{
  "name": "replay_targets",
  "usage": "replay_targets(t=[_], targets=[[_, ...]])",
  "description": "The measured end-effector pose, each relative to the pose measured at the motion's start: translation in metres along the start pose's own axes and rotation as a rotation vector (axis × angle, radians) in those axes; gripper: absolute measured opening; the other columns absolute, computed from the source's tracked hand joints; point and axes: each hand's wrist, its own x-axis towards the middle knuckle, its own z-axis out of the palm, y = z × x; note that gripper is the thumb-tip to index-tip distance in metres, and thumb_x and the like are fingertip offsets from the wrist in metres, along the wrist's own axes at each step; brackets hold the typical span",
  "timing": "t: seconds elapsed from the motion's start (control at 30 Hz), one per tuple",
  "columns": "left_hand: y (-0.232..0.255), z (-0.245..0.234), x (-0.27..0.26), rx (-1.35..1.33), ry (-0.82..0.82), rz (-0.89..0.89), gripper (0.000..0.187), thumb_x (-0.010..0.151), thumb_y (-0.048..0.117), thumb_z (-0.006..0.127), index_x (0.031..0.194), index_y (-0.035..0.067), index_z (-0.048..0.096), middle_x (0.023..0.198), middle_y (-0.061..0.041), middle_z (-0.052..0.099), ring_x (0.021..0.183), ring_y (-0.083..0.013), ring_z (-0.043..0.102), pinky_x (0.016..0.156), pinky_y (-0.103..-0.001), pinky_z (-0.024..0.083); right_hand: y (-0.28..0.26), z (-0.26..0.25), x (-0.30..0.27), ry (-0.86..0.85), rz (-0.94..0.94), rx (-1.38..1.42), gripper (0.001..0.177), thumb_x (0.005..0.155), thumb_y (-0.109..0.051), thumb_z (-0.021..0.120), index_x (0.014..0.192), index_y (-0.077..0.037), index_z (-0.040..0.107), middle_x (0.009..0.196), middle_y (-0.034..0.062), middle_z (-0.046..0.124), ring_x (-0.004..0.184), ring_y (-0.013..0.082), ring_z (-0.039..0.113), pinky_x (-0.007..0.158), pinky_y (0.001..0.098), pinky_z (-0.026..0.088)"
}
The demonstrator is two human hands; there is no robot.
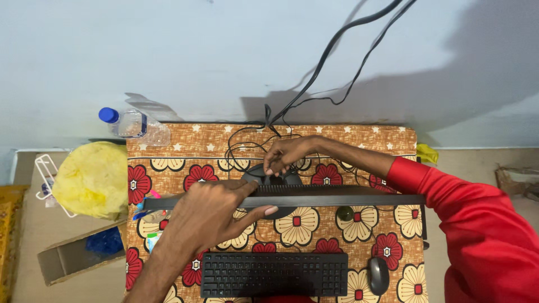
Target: The person connects a cable to the back of a monitor, moves a small green bottle and a paper on the desk, and then lifts a computer tower from the floor to place it on the desk. They open the tower case and connect internal cables.
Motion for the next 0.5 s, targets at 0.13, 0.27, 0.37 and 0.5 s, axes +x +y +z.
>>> replay_targets(t=[0.13,0.27,0.37,0.5], targets=[[-0.001,0.003,0.001,-0.036,0.087,0.048,0.07,0.089,0.066,0.057,0.117,0.004,0.073,0.081,-0.015,0.075,0.058,-0.0318,0.073,0.05,-0.046,0.057,0.011,-0.005,0.003,0.103,0.102,0.031,0.036,0.098,-0.039,0.066,0.111,-0.006,0.074,0.087,0.0041,0.072,0.073,0.0119,0.064,0.065,0.0281,0.054],[-0.003,0.001,0.003,-0.02,0.057,0.022,0.069,0.089,0.066,0.057,0.117,0.005,0.072,0.087,-0.015,0.075,0.064,-0.0333,0.073,0.054,-0.047,0.058,0.027,-0.003,0.012,0.107,0.089,-0.01,0.035,0.099,-0.038,0.062,0.109,-0.007,0.075,0.086,0.003,0.074,0.072,0.0109,0.066,0.065,0.0297,0.055],[-0.003,0.002,0.006,-0.024,0.046,0.007,0.071,0.088,0.066,0.058,0.121,0.004,0.071,0.093,-0.016,0.074,0.071,-0.034,0.073,0.06,-0.047,0.059,0.039,0.008,0.023,0.124,0.073,-0.016,0.034,0.099,-0.035,0.06,0.108,-0.005,0.075,0.086,0.0033,0.076,0.072,0.0114,0.069,0.068,0.0323,0.059],[-0.001,0.002,0.002,0.043,0.251,0.092,0.078,0.088,0.064,0.06,0.124,-0.004,0.068,0.099,-0.022,0.074,0.086,-0.0372,0.073,0.074,-0.047,0.059,0.047,0.017,0.03,0.182,0.075,-0.085,0.043,0.099,-0.04,0.056,0.121,-0.006,0.071,0.091,0.009,0.077,0.078,0.0168,0.071,0.075,0.0388,0.059]])
